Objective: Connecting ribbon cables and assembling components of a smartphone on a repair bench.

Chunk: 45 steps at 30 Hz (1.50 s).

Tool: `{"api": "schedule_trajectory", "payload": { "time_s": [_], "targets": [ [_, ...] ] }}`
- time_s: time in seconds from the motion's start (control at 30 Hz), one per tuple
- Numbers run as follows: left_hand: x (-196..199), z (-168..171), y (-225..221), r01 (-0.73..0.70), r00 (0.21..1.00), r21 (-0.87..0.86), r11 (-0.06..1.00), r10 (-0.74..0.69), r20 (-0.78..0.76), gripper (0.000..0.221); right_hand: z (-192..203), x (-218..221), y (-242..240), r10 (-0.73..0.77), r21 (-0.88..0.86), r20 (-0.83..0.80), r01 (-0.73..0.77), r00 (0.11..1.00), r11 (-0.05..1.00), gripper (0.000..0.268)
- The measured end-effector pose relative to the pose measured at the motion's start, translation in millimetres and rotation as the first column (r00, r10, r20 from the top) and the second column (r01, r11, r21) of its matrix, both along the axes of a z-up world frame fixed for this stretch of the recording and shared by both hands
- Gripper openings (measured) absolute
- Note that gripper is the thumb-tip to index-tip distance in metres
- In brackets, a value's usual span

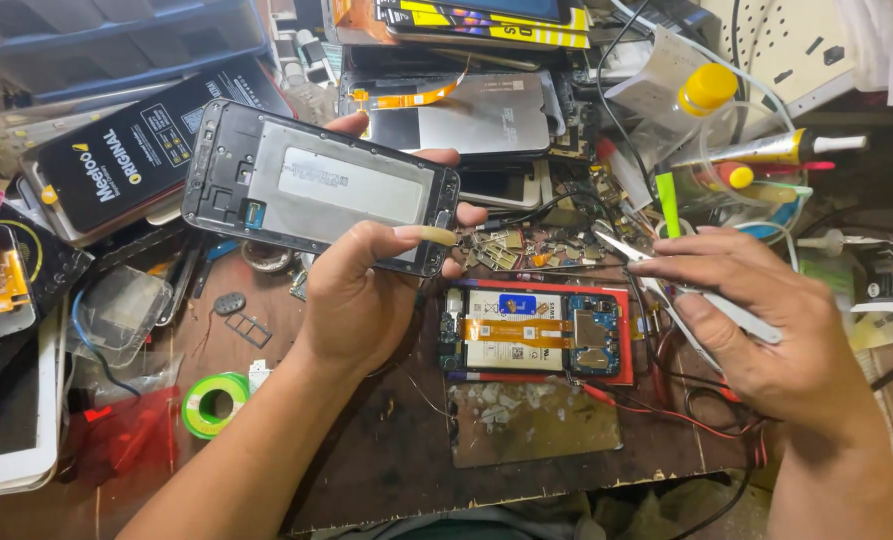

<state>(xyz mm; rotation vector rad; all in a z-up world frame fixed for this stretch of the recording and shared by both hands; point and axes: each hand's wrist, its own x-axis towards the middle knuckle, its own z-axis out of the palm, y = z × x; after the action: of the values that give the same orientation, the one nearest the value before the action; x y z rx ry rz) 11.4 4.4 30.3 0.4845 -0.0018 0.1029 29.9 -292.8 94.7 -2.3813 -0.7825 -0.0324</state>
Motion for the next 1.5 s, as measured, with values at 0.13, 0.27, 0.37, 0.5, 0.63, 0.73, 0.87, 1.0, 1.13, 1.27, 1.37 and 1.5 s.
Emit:
{"api": "schedule_trajectory", "payload": {
  "time_s": [0.13, 0.27, 0.37, 0.5, 0.63, 0.73, 0.87, 1.0, 1.13, 1.27, 1.37, 1.5],
  "targets": [
    [-1, -3, -4, 0.061, 0.998, 0.028, 0.998, -0.06, -0.035, 0.071, -11, 4, -4, 0.006, 0.012, -0.076, -0.005, 0.997, 1.0, 0.031],
    [0, -2, -5, 0.084, 0.995, 0.048, 0.995, -0.081, -0.05, 0.072, -27, 15, -10, 0.068, -0.008, 0.003, -0.068, 0.998, 0.998, 0.025],
    [-1, -6, -3, 0.108, 0.994, 0.061, 0.992, -0.107, -0.019, 0.07, -31, 18, -8, 0.057, 0.024, 0.089, -0.059, 0.994, 0.998, 0.016],
    [-2, -1, -6, 0.105, 0.994, 0.05, 0.993, -0.106, 0.02, 0.072, -35, 22, -6, 0.072, -0.035, 0.286, -0.065, 0.955, 0.997, 0.021],
    [0, -3, -5, 0.109, 0.994, 0.061, 0.992, -0.109, 0.004, 0.072, -47, 26, -16, 0.099, -0.059, 0.341, -0.084, 0.935, 0.995, 0.029],
    [1, -3, -4, 0.1, 0.995, -0.009, 0.995, -0.1, -0.004, 0.075, -50, 23, -16, 0.083, -0.105, 0.394, -0.045, 0.915, 0.993, 0.024],
    [1, 0, -5, 0.107, 0.994, -0.019, 0.994, -0.107, -0.017, 0.078, -49, 21, -16, 0.118, -0.152, 0.465, -0.053, 0.877, 0.987, 0.026],
    [2, -4, -4, 0.12, 0.992, 0.015, 0.993, -0.119, -0.036, 0.077, -55, 21, -16, 0.132, -0.177, 0.492, -0.049, 0.861, 0.983, 0.027],
    [1, 1, -5, 0.103, 0.994, -0.005, 0.995, -0.103, -0.033, 0.077, -53, 23, -11, 0.116, -0.219, 0.509, -0.002, 0.853, 0.976, 0.019],
    [1, 2, -6, 0.107, 0.994, 0.054, 0.993, -0.106, -0.016, 0.074, -44, 22, -24, 0.126, -0.185, 0.489, -0.038, 0.863, 0.982, 0.018],
    [0, 2, -6, 0.117, 0.993, 0.063, 0.991, -0.117, -0.007, 0.073, -38, 20, -53, 0.082, -0.17, 0.523, 0.01, 0.848, 0.985, 0.012],
    [-1, 2, -6, 0.13, 0.991, 0.049, 0.99, -0.13, 0.011, 0.073, -17, 2, -79, -0.203, -0.076, 0.458, 0.265, 0.866, 0.961, 0.01]
  ]
}}
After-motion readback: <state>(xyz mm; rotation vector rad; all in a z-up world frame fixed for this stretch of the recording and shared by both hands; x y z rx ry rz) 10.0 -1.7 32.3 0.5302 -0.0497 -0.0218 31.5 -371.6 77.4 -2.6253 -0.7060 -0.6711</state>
